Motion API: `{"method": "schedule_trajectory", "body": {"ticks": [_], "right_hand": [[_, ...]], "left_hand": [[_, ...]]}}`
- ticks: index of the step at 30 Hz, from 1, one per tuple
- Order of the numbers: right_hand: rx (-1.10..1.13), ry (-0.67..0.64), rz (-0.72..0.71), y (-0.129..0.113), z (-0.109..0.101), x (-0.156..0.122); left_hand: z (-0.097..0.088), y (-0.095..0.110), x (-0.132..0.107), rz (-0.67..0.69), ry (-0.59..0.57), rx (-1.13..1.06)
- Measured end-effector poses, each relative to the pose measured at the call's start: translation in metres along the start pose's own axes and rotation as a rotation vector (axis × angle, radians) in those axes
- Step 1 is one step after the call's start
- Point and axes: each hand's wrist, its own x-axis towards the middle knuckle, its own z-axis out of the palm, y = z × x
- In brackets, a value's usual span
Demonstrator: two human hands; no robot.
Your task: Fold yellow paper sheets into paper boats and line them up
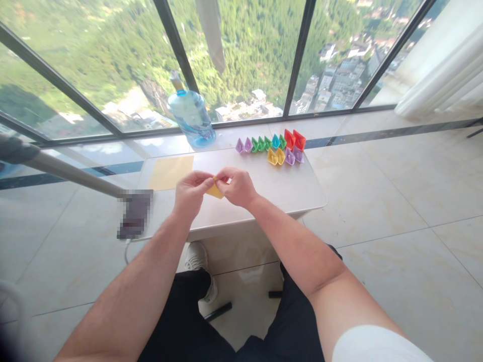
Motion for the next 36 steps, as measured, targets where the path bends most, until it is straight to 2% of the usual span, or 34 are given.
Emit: {"method": "schedule_trajectory", "body": {"ticks": [4, 10, 17, 23, 28, 36], "right_hand": [[-0.003, 0.009, 0.062, 0.0, 0.0, 0.001], [0.004, 0.034, 0.063, 0.0, 0.0, 0.002], [0.015, 0.021, 0.098, -0.001, 0.0, 0.002], [0.182, 0.006, 0.134, 0.001, 0.0, 0.004], [0.335, -0.041, 0.215, 0.005, 0.002, 0.004], [0.413, -0.052, 0.216, 0.009, 0.004, 0.004]], "left_hand": [[0.002, 0.0, 0.0, 0.015, 0.032, 0.036], [0.005, 0.002, -0.002, 0.028, 0.065, 0.098], [0.005, 0.0, -0.002, 0.037, 0.055, 0.131], [0.001, -0.007, 0.002, 0.077, 0.042, 0.078], [0.001, -0.014, 0.004, 0.085, 0.092, -0.01], [0.004, -0.02, 0.003, 0.079, 0.137, -0.054]]}}
